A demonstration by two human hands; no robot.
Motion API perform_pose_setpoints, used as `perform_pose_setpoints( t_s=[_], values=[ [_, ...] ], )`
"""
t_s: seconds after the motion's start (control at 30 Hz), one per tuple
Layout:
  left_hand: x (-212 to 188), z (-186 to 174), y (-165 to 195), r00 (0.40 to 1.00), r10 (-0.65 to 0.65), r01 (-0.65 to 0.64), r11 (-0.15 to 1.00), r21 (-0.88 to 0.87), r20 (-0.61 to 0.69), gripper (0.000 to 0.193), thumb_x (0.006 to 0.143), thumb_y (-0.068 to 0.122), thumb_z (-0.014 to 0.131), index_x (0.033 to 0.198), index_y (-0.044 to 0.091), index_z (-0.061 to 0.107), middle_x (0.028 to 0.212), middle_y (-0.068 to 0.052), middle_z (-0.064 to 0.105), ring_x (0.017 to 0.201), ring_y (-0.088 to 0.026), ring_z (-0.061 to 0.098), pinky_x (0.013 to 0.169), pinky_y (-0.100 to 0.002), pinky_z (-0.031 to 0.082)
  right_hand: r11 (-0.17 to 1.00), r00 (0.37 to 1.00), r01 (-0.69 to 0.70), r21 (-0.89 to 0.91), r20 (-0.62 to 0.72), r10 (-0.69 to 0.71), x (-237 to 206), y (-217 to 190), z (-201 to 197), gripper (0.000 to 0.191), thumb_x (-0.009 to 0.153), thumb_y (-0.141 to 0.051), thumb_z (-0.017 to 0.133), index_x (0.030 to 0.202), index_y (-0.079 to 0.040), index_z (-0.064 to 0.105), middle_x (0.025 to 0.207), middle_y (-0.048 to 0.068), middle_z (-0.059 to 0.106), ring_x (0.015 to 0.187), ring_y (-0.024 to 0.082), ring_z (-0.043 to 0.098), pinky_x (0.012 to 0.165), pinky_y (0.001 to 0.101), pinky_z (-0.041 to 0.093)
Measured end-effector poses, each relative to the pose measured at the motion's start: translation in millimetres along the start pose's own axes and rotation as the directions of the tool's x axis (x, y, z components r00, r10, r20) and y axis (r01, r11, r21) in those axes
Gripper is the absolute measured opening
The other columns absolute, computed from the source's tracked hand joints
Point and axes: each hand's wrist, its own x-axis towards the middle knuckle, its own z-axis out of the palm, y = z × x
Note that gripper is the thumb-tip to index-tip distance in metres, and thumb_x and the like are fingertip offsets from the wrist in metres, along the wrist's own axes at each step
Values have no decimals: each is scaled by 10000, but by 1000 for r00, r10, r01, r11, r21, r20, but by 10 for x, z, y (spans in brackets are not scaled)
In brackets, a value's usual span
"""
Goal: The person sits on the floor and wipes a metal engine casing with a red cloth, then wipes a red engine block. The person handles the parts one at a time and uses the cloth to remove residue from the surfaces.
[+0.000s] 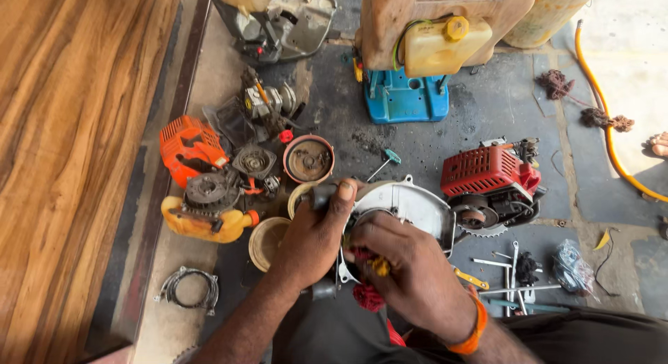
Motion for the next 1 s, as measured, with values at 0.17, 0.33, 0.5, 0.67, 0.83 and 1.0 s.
perform_pose_setpoints(
  t_s=[0.17,0.33,0.5,0.67,0.83,1.0],
  values=[
    [21,17,-75,968,248,-249,969,8,35,671,1048,596,373,1190,27,697,948,-61,708,908,-149,647,803,-325,558,981,996,83,-174,-11,-86,0,-48,-111,321,712,-144,826,1004,-83,707,999,97,693,856,312,694,706,391,547],
    [47,15,-182,980,193,-182,970,-162,56,670,1035,593,321,1215,37,650,1091,-33,703,1053,-119,633,952,-304,526,957,886,-291,-8,-380,267,86,-121,46,205,828,-149,814,994,-98,706,953,46,687,835,232,738,722,362,586],
    [90,6,-250,965,257,-240,949,-203,60,725,1088,603,260,1165,3,661,1055,-54,690,1020,-133,627,949,-304,513,967,951,-122,-224,-305,50,74,-106,124,387,690,-76,792,1072,-101,737,1013,68,685,880,309,680,728,410,536],
    [113,-73,-292,941,319,-288,931,-226,114,702,1084,611,313,1209,7,647,1083,-53,673,1033,-141,608,947,-319,516,991,995,-22,-130,-97,9,52,56,93,391,647,-44,754,1032,-114,738,1014,43,702,889,298,687,746,399,536],
    [60,-119,-312,912,366,-361,931,-59,184,709,1058,633,362,1257,8,631,1140,-66,687,1098,-142,624,993,-318,514,988,976,133,-74,183,-117,79,103,-94,332,704,-109,792,1033,-117,749,1010,61,693,917,294,695,752,402,547],
    [65,-87,-318,934,316,-277,936,-218,166,707,1054,624,359,1264,13,646,1119,-80,710,1060,-164,653,963,-353,549,991,992,-98,-88,72,104,99,20,-281,328,740,-95,784,1065,-88,744,965,76,681,866,271,699,714,376,576]
  ],
)
